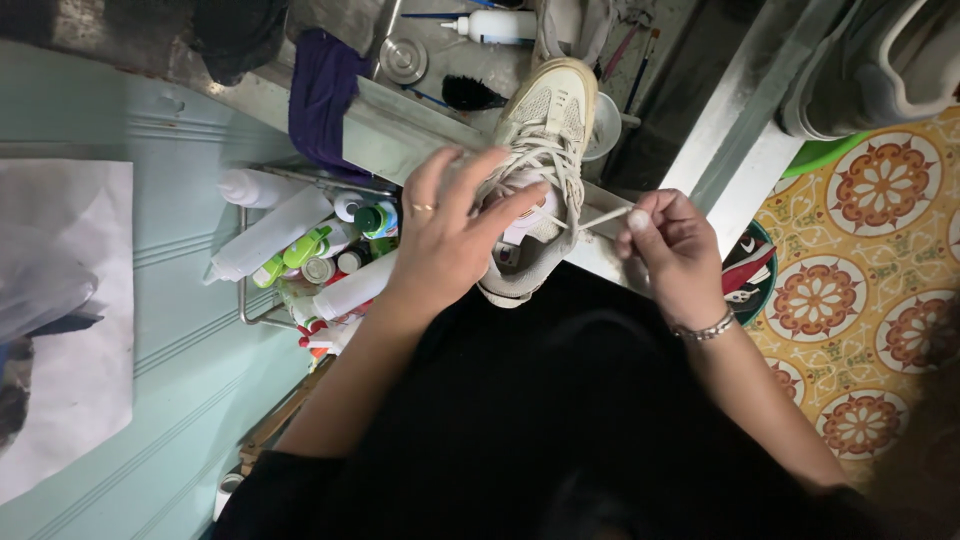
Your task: Cleaning a pair of white sneakers by removing laces and wiping the soles and upper with a cloth.
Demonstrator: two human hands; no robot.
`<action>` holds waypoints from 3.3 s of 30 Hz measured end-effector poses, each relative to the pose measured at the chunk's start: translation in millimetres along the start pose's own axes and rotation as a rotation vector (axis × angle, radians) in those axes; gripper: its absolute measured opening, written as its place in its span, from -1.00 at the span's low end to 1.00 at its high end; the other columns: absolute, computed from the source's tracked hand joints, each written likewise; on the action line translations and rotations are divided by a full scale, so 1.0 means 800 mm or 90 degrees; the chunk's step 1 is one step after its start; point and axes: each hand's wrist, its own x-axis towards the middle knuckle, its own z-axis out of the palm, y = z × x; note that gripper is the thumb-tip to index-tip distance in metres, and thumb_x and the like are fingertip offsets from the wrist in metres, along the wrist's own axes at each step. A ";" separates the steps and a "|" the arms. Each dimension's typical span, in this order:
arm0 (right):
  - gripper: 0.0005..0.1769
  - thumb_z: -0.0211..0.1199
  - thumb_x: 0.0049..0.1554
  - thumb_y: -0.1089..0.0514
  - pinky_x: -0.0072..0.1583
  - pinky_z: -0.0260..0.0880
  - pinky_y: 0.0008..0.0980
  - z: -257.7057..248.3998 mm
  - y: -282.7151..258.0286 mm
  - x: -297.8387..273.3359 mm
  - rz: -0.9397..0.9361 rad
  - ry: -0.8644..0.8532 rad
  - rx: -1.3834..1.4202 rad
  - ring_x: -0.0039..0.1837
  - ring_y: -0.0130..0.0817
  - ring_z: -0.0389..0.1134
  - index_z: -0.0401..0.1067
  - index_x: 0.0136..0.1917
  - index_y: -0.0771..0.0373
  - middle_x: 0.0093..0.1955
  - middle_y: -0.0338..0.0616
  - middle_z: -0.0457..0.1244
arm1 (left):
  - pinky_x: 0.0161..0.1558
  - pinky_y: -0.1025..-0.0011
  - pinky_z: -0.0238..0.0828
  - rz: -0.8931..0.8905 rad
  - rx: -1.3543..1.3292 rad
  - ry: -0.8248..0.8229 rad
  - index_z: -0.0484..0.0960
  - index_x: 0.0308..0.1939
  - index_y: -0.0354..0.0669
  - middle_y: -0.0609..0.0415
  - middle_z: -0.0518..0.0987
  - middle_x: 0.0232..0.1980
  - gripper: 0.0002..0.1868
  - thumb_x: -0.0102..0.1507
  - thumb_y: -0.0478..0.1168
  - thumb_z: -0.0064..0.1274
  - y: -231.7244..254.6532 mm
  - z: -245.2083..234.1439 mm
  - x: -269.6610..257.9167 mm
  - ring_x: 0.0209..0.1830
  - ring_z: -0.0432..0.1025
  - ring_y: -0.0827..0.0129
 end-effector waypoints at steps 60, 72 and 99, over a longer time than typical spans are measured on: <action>-0.59 0.24 -0.04 0.25 0.26 0.06 -0.10 0.149 -0.095 0.012 -0.482 -0.072 -0.621 0.15 -0.07 0.21 0.55 0.12 0.20 0.13 -0.07 0.28 | 0.08 0.10 0.52 -0.512 -0.591 0.088 0.42 0.36 -0.27 -0.22 0.63 0.11 -0.56 0.39 -0.33 0.03 -0.048 -0.022 -0.014 0.09 0.56 0.05; -0.81 0.51 0.18 0.01 0.19 0.04 -0.24 0.177 -0.089 0.025 -0.423 0.019 -0.631 0.03 -0.29 0.27 0.57 -0.10 0.11 -0.09 -0.30 0.34 | -0.08 0.44 0.48 -0.352 -0.607 -0.007 0.63 0.00 -0.21 0.12 0.62 -0.06 -0.86 0.38 -0.29 0.17 -0.044 0.013 -0.041 -0.13 0.53 0.45; -0.76 0.47 0.17 0.08 0.12 0.06 -0.19 0.168 -0.089 0.038 -0.553 -0.094 -0.676 0.00 -0.23 0.28 0.45 0.01 0.11 -0.07 -0.31 0.31 | 0.00 0.44 0.37 -0.318 -0.750 -0.080 0.38 0.01 -0.24 0.00 0.43 -0.12 -0.91 0.48 -0.31 -0.05 -0.079 0.032 -0.037 -0.15 0.38 0.30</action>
